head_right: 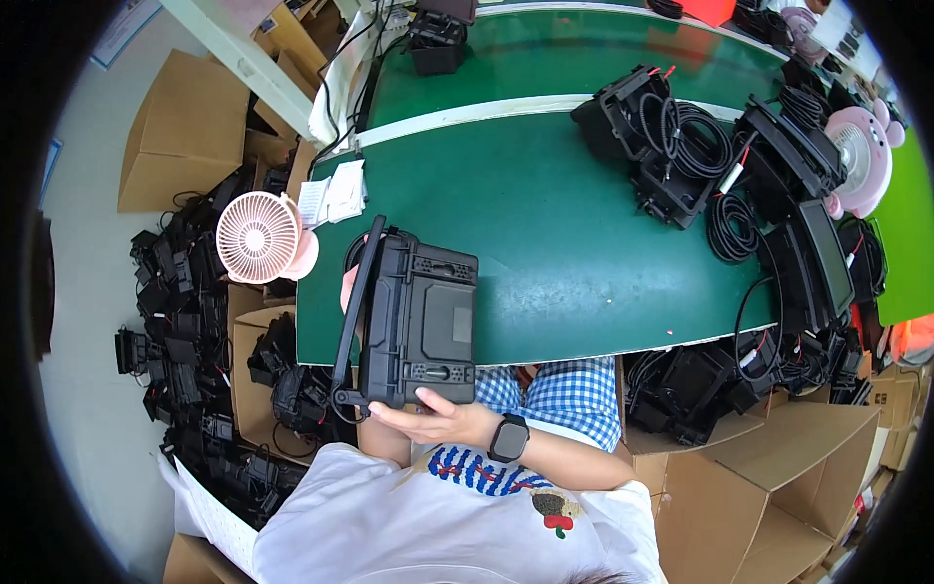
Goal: Assembling and packing electronic devices and cables into protective cases and cardboard boxes in a workshop setting.
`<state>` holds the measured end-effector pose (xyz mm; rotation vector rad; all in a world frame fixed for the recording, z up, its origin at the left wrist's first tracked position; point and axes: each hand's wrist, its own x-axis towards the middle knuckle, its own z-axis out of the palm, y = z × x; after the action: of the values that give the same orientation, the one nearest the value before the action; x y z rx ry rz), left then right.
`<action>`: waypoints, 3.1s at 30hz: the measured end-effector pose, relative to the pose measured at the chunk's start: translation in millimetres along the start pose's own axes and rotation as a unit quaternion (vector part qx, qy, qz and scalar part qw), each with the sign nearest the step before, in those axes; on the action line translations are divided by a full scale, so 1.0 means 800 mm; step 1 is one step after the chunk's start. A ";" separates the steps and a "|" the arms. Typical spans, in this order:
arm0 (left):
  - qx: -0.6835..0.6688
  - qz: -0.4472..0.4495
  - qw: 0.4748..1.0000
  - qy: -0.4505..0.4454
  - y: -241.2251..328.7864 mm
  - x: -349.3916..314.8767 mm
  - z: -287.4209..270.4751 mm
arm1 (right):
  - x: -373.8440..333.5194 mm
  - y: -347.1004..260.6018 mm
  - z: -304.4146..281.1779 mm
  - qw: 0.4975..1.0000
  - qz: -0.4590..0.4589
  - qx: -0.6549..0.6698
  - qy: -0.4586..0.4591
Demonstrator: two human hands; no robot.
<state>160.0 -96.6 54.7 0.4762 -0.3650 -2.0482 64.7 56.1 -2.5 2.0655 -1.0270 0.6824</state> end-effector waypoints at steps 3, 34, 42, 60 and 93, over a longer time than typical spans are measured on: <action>-0.020 0.007 1.000 -0.004 0.001 -0.001 -0.008 | -0.007 -0.006 0.008 0.999 -0.038 -0.035 -0.003; 0.485 0.284 0.826 -0.042 -0.063 -0.006 0.007 | -0.083 0.130 -0.018 0.943 0.300 0.140 0.030; 0.632 0.343 0.674 -0.172 -0.089 -0.026 0.030 | -0.099 0.177 -0.011 0.765 0.546 0.310 0.143; 0.853 0.276 0.436 -0.075 -0.012 -0.012 -0.023 | 0.006 0.096 0.021 0.851 0.412 0.325 0.027; 0.862 0.353 0.269 -0.245 -0.032 -0.048 -0.054 | 0.002 0.112 0.031 0.761 0.400 0.417 -0.296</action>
<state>179.2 -53.4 12.5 0.5813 -2.6310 0.0696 -5.4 -2.1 16.6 2.6319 -2.4021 1.0615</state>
